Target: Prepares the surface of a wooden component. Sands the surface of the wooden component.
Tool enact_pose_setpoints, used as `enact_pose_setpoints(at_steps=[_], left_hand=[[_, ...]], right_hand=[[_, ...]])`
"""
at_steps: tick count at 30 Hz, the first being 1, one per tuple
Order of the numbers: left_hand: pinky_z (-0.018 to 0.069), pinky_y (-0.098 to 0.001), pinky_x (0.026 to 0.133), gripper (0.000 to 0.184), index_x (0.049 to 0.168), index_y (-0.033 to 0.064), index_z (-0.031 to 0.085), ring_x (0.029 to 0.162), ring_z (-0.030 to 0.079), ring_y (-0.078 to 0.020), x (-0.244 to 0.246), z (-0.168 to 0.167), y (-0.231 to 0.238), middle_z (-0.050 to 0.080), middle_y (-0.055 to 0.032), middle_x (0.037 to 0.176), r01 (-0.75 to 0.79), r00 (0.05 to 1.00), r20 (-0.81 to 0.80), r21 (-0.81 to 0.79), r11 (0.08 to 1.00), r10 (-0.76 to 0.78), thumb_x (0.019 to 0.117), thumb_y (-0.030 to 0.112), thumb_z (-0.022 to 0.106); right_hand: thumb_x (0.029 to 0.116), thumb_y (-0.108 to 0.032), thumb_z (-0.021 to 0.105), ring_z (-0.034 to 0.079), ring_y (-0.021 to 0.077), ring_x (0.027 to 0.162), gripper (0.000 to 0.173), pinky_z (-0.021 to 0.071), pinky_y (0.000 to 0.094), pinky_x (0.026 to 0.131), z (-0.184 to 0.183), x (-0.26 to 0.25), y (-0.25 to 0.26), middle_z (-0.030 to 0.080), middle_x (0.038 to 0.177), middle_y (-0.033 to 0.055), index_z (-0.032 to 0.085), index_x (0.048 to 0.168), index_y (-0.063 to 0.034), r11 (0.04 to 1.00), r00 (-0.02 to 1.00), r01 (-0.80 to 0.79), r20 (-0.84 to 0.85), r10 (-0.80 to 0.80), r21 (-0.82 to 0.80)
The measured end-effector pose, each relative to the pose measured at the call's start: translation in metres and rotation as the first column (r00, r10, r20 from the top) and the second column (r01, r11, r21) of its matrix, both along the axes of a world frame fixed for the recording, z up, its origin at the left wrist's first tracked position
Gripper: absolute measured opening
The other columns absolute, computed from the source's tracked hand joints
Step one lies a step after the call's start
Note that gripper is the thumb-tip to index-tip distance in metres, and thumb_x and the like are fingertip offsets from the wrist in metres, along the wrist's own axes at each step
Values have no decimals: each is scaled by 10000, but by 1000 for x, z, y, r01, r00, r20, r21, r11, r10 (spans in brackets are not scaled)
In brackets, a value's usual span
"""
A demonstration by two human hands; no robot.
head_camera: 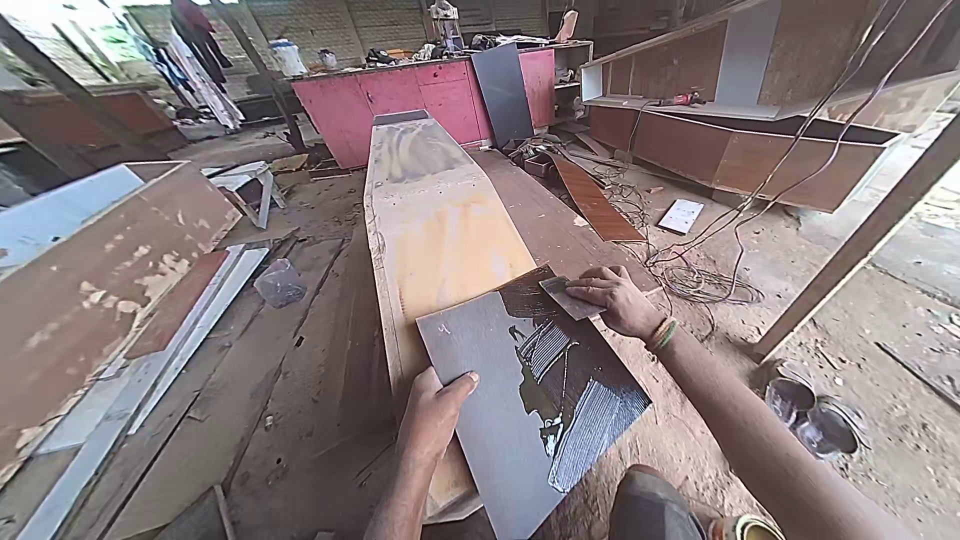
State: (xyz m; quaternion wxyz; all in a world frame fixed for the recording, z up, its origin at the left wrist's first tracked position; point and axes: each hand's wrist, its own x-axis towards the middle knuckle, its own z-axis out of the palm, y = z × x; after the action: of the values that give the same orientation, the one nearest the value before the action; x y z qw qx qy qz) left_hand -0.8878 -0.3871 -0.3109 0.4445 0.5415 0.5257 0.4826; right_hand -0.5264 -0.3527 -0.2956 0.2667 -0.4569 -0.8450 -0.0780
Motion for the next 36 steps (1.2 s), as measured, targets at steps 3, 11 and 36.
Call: enact_pose_setpoints(at_steps=[3, 11, 36], left_hand=[[614, -331, 811, 296, 1062, 12, 674, 894, 726, -125, -1, 0, 0, 745, -67, 946, 8, 1000, -11, -9, 1000, -8, 783, 55, 767], [612, -331, 816, 280, 1060, 11, 673, 896, 723, -115, -1, 1, -1, 743, -61, 952, 28, 999, -22, -5, 1000, -28, 797, 43, 762], [580, -383, 795, 162, 988, 62, 695, 847, 703, -124, 0, -4, -6, 721, -31, 871, -18, 1000, -2, -42, 999, 18, 919, 208, 707]], right_hand=[[884, 12, 504, 636, 240, 1222, 506, 438, 571, 972, 8, 12, -29, 711, 1311, -54, 745, 1249, -243, 994, 998, -52, 26, 54, -94], [995, -138, 585, 657, 251, 1177, 273, 471, 570, 976, 48, -23, -5, 753, 1171, 24, 756, 1205, -172, 994, 997, 73, -25, -75, -76], [900, -179, 575, 718, 305, 709, 230, 575, 491, 598, -11, -173, -116, 712, 778, 121, 750, 865, -35, 789, 773, 614, -219, -595, 26]])
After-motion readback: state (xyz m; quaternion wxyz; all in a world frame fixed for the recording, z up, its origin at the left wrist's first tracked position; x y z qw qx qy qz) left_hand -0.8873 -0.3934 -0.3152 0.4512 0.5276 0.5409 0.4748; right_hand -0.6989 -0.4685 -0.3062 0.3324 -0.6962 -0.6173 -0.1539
